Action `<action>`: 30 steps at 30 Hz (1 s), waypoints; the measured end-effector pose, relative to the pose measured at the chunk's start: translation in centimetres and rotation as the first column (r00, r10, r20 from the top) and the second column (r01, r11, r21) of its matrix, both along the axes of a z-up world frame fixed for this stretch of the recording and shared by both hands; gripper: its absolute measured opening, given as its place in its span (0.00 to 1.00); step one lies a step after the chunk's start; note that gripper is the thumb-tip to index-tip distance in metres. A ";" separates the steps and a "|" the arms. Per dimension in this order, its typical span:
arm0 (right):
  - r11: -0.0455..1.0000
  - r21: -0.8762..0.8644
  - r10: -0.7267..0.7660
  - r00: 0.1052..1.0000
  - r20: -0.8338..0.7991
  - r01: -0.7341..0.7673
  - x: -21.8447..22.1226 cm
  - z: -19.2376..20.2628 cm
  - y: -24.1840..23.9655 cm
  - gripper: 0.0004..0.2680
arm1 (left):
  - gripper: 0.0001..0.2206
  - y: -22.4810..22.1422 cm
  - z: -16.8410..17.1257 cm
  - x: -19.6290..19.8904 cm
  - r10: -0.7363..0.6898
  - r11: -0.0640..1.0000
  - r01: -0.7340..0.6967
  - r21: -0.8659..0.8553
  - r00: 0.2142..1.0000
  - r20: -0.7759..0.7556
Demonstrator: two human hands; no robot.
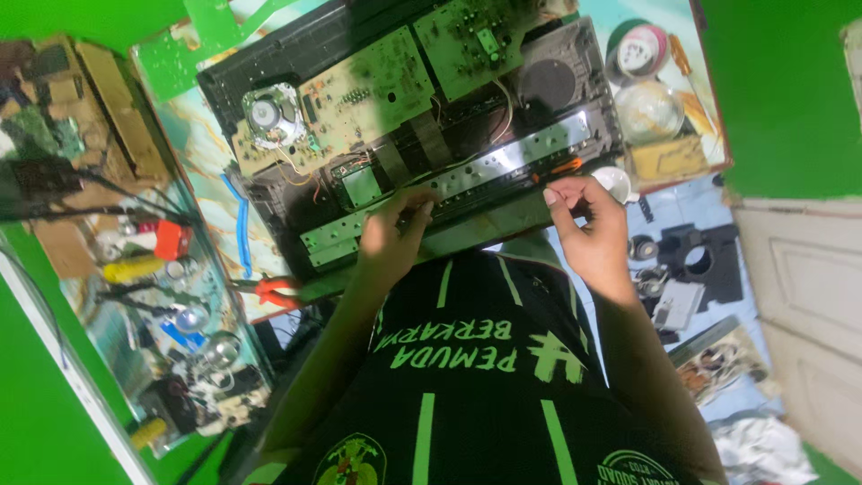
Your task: The person disassembles an electronic keyboard by removing the speakers and interior circuit boards using a screwdriver and by hand, then places the removed components into a small plastic bowl.
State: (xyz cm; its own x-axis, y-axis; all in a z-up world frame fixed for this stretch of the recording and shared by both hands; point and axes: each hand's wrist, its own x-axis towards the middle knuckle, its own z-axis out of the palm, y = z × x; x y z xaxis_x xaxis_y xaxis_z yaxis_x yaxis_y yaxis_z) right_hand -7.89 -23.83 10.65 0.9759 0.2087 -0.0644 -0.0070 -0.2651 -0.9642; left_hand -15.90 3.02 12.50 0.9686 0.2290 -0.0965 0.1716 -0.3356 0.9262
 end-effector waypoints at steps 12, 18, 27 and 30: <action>0.957 -0.093 0.282 0.956 0.078 -0.275 12.5 -0.9 -6.0 0.04 | 0.09 -8.6 -1.7 4.9 0.326 0.930 -0.316 -0.187 0.945 0.026; 0.904 -0.164 0.422 0.886 0.193 -0.395 16.1 -0.2 -8.3 0.06 | 0.10 -12.3 -1.0 7.2 0.432 0.901 -0.433 -0.008 0.899 0.068; 0.896 -0.024 0.445 0.895 0.045 -0.444 17.9 -0.9 -11.0 0.06 | 0.10 -16.0 -1.7 9.0 0.395 0.896 -0.396 -0.202 0.917 -0.050; 0.900 -0.128 0.433 0.886 0.169 -0.416 17.6 -1.0 -12.7 0.07 | 0.08 -17.3 -2.5 9.8 0.356 0.903 -0.364 -0.228 0.931 -0.079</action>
